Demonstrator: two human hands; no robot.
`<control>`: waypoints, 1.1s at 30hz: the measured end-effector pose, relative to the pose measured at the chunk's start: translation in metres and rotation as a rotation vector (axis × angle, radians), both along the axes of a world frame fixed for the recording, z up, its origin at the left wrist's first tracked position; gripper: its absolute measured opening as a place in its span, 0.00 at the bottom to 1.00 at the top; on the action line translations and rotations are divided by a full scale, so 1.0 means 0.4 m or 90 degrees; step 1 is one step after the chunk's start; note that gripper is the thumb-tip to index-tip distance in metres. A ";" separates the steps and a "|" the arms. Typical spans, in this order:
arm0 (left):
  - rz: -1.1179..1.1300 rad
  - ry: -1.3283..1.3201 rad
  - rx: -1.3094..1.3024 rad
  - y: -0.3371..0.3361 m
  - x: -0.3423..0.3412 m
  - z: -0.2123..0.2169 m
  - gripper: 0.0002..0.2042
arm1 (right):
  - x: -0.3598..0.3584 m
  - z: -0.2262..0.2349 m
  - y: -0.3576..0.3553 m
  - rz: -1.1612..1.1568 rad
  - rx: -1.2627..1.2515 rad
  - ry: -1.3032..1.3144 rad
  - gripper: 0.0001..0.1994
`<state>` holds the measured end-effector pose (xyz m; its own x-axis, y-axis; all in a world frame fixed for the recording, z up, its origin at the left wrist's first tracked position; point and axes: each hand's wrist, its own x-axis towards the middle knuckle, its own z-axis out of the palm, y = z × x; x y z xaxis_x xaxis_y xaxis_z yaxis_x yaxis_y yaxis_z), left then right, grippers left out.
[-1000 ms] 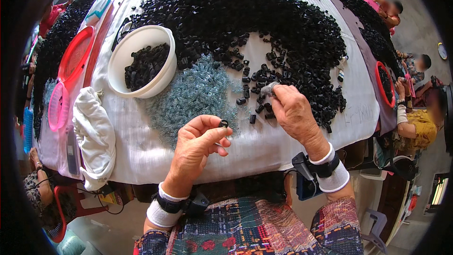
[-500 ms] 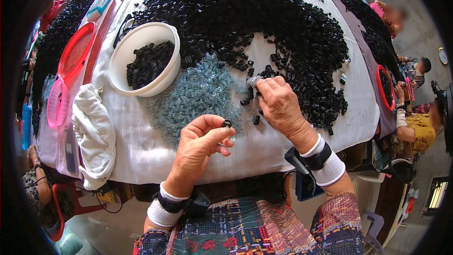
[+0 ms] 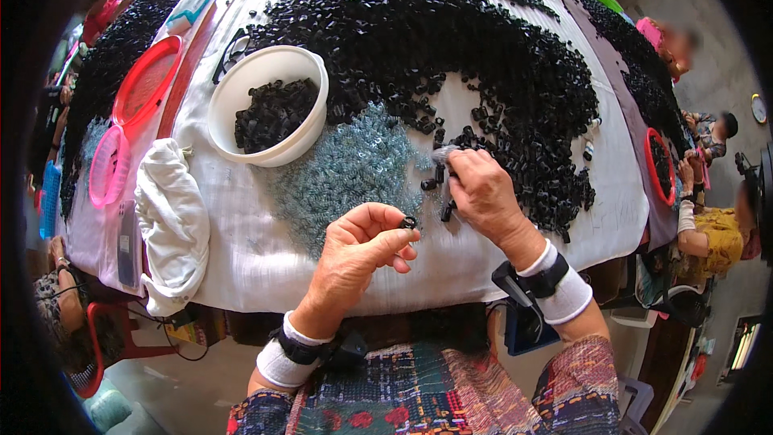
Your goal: The recorder is manually assembling or sorting small black components on a table covered with numerous parts.
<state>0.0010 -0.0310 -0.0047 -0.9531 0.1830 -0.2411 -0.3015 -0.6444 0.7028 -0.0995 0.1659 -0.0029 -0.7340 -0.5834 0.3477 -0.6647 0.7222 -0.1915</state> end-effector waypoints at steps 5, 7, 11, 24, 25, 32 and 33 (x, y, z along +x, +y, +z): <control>0.007 0.004 -0.035 0.013 0.000 0.026 0.08 | 0.057 0.073 -0.008 -0.013 -0.491 -0.409 0.09; 0.012 0.017 -0.049 0.023 -0.004 0.030 0.09 | 0.086 0.098 -0.015 -0.007 -0.519 -0.407 0.10; 0.008 0.041 -0.075 0.043 -0.010 0.044 0.09 | 0.126 0.112 -0.025 0.010 -0.549 -0.353 0.11; 0.043 0.065 -0.182 0.067 -0.006 0.046 0.08 | 0.140 0.106 -0.038 0.031 -0.445 -0.145 0.10; 0.043 0.064 -0.182 0.067 -0.006 0.045 0.08 | 0.141 0.103 -0.038 0.034 -0.436 -0.134 0.10; 0.043 0.060 -0.201 0.067 -0.005 0.031 0.08 | 0.146 0.087 -0.038 0.028 -0.413 -0.095 0.10; 0.038 0.053 -0.209 0.065 -0.005 0.029 0.08 | 0.147 0.086 -0.039 0.034 -0.399 -0.087 0.09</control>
<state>-0.0010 -0.0048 0.0070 -0.9786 0.0524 -0.1989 -0.2032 -0.3941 0.8963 -0.0405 0.1503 0.0314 -0.7714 -0.3362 0.5403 -0.6363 0.4124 -0.6519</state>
